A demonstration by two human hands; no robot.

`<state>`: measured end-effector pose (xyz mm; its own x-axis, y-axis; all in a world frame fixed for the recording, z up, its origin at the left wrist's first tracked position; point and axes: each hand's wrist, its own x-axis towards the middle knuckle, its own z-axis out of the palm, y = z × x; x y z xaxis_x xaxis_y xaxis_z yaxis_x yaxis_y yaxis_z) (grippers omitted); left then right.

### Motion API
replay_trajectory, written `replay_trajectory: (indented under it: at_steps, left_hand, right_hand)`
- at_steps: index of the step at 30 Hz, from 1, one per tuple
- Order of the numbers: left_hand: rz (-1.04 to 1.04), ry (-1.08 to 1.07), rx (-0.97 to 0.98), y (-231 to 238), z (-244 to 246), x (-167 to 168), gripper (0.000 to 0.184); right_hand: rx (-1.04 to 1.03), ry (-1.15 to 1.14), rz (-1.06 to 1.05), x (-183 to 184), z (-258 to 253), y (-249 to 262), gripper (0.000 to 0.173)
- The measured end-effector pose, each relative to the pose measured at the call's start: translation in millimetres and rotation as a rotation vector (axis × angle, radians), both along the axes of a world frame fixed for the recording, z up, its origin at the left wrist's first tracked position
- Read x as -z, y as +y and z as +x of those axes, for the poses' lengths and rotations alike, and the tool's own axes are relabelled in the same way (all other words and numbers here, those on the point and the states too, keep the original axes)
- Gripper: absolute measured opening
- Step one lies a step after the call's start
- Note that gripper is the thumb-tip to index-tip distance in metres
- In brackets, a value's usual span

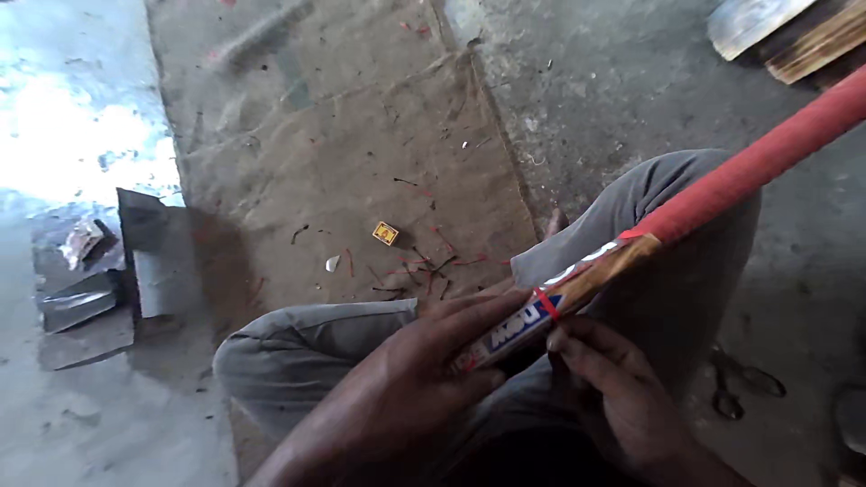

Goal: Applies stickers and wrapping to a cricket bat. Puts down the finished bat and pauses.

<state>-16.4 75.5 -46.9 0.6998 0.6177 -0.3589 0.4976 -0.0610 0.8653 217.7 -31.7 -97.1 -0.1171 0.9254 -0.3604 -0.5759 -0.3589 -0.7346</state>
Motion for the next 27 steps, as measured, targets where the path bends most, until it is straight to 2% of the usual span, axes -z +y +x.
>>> replay_trajectory:
  at_steps: [2,4,5,7,9,13,17,21,23,27]
  left_hand:
    - [0.452,0.215,-0.138,-14,7,-4,0.057]
    - [0.816,0.420,-0.228,-36,24,5,0.058]
    - [0.907,0.522,-0.210,-45,33,15,0.066]
    - [0.964,0.666,-0.177,-59,47,40,0.084]
    - [0.938,0.652,-0.159,-62,50,52,0.090]
    - [0.865,0.556,-0.110,-53,45,48,0.092]
    - [0.833,0.547,-0.077,-45,42,41,0.093]
    - [0.727,0.448,-0.032,-35,37,29,0.082]
    - [0.541,0.366,-0.016,-30,31,16,0.087]
    - [-0.114,0.109,0.036,-13,18,-11,0.098]
  right_hand:
    - [0.009,-0.049,-0.034,1,-3,11,0.022]
    - [0.010,-0.110,-0.092,-1,-7,16,0.024]
    - [0.004,-0.132,-0.110,-1,-8,16,0.025]
    - [0.002,-0.182,-0.112,3,-7,6,0.024]
    - [0.013,-0.222,-0.114,11,0,-16,0.024]
    - [0.054,-0.243,-0.139,26,16,-49,0.022]
    - [0.074,-0.158,-0.093,28,18,-55,0.020]
    - [0.014,-0.123,-0.020,18,19,-48,0.020]
    - [-0.021,-0.125,0.022,9,19,-40,0.021]
    - [-0.069,-0.111,0.131,-6,18,-26,0.020]
